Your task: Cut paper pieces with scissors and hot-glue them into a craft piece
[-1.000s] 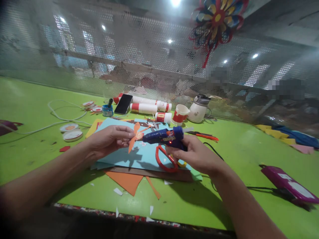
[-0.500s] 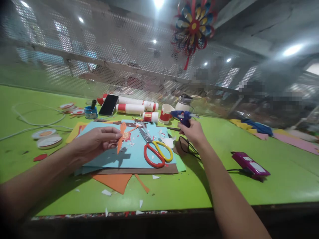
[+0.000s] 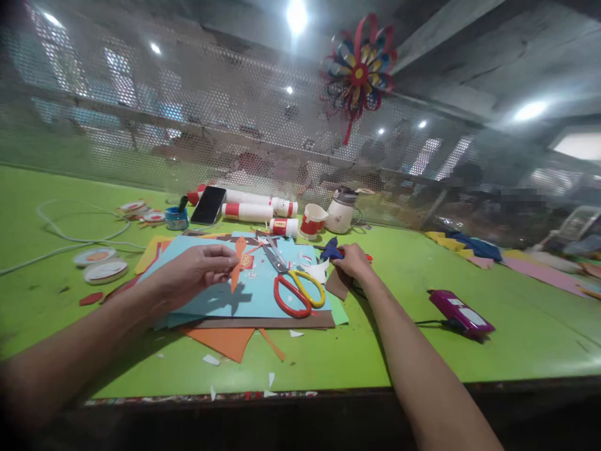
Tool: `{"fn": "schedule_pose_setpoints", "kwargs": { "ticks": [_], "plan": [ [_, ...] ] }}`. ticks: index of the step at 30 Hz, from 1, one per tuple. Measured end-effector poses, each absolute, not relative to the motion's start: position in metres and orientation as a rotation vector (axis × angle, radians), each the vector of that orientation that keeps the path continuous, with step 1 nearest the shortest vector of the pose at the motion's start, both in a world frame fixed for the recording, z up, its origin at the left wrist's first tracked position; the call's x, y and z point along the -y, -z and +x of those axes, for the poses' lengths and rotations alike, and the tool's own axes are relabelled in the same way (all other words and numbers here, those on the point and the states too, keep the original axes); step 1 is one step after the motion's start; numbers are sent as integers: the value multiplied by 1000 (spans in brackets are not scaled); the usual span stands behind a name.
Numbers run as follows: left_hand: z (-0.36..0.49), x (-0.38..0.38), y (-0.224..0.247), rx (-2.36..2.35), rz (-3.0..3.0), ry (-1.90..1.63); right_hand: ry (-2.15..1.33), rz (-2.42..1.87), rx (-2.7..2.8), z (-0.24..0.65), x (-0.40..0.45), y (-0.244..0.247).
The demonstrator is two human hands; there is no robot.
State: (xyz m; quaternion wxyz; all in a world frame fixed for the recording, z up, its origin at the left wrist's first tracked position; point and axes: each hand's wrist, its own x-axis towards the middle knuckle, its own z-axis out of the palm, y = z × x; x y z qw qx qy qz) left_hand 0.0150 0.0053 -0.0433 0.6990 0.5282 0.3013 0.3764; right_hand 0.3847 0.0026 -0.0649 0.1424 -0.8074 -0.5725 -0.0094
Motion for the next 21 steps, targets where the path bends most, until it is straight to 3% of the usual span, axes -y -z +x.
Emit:
{"fn": "schedule_pose_setpoints", "kwargs": {
  "ticks": [7,12,21],
  "plan": [
    [17,-4,43,-680,1181,-852,28,-2207,1634,387,5,54],
    [18,2,40,-683,1191,-830,-2,-1917,1541,331,24,20],
    [21,4,47,-648,1253,-776,-846,-1354,1687,213,42,19]
  ]
}}
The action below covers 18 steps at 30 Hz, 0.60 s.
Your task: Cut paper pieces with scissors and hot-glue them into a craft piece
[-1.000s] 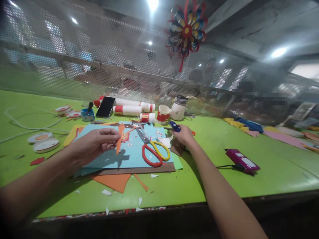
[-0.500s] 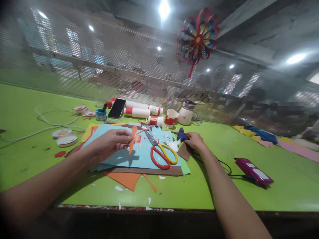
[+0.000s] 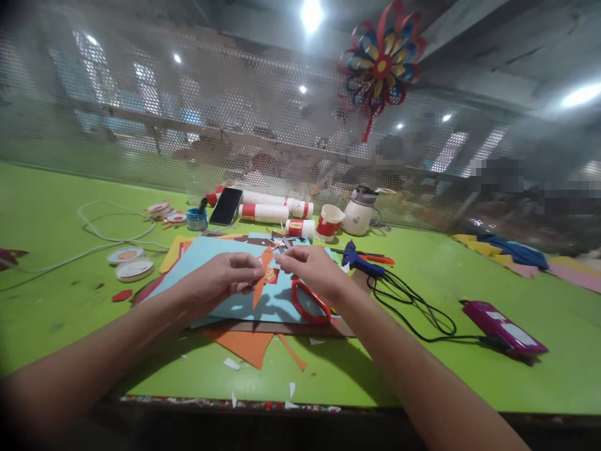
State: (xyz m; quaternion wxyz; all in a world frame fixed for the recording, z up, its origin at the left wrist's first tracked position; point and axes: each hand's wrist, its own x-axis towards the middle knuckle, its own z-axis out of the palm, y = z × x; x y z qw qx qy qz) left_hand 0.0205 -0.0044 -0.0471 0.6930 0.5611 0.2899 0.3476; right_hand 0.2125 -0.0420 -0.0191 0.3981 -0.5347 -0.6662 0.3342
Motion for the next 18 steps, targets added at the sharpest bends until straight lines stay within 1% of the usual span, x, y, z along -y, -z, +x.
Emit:
{"fn": "schedule_pose_setpoints", "kwargs": {
  "ticks": [5,18],
  "plan": [
    [23,7,49,-651,1304,-719,-1019,-1254,1539,205,40,29],
    [26,10,47,-703,1262,-656,-1180,-1110,1368,208,48,35]
  ]
}}
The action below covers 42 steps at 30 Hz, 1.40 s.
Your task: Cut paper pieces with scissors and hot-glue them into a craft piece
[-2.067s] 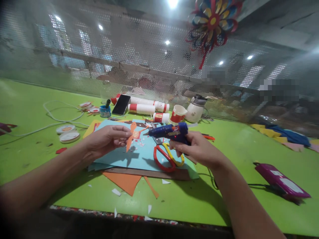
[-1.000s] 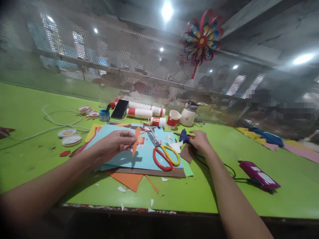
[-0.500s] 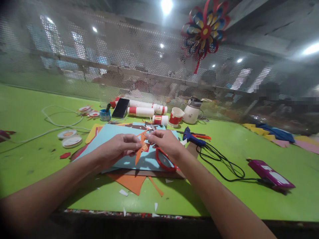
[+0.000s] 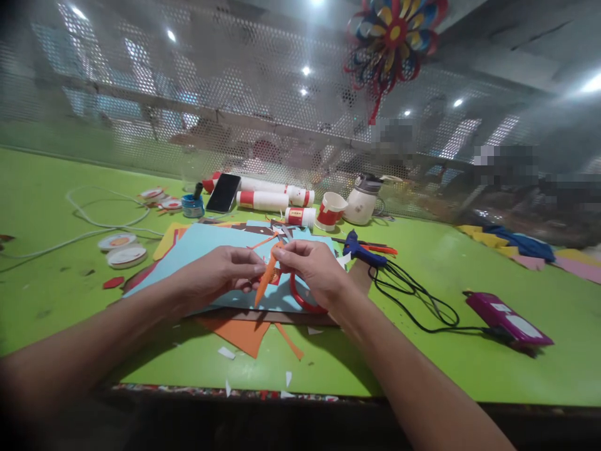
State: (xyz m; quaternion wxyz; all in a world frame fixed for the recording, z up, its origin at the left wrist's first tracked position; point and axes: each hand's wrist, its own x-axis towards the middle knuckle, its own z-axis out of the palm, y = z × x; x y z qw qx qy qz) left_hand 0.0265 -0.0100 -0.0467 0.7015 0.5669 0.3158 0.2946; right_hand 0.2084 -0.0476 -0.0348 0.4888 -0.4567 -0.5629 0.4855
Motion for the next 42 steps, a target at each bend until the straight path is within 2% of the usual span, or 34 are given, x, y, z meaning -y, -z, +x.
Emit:
{"fn": "schedule_pose_setpoints", "kwargs": {
  "ticks": [17,42],
  "plan": [
    [28,12,45,-721,1281,-625,-880,-1298,1530,207,51,34],
    [31,13,46,-667,1197,-653,-837,-1231,1530,204,50,42]
  ]
}}
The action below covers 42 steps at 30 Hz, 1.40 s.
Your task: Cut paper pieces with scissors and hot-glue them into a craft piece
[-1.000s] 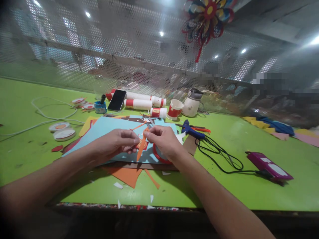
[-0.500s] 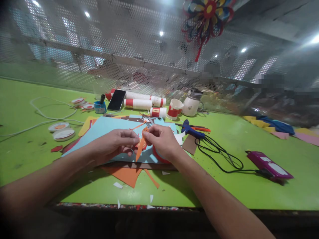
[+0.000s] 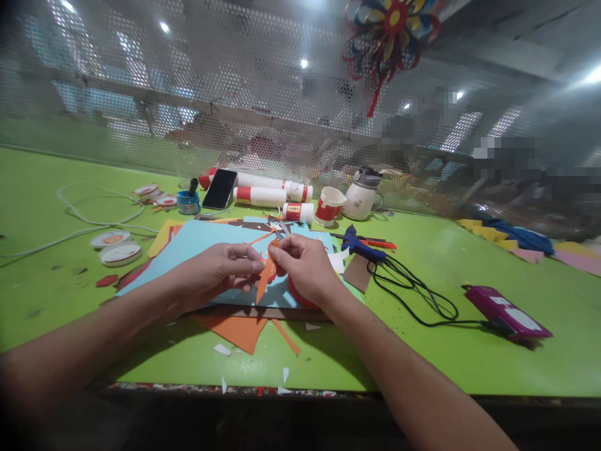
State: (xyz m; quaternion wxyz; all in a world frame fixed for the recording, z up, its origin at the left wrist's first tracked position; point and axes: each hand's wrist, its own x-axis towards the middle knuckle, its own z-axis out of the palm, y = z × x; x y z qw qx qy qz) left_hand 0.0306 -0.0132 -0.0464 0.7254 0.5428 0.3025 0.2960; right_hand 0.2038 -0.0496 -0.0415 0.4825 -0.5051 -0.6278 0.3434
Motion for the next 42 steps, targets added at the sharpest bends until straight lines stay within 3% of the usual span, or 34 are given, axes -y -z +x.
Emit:
{"fn": "schedule_pose_setpoints", "kwargs": {
  "ticks": [42],
  "plan": [
    [33,17,49,-731,1284,-668,-823,-1257,1475,200,51,42]
  ]
}}
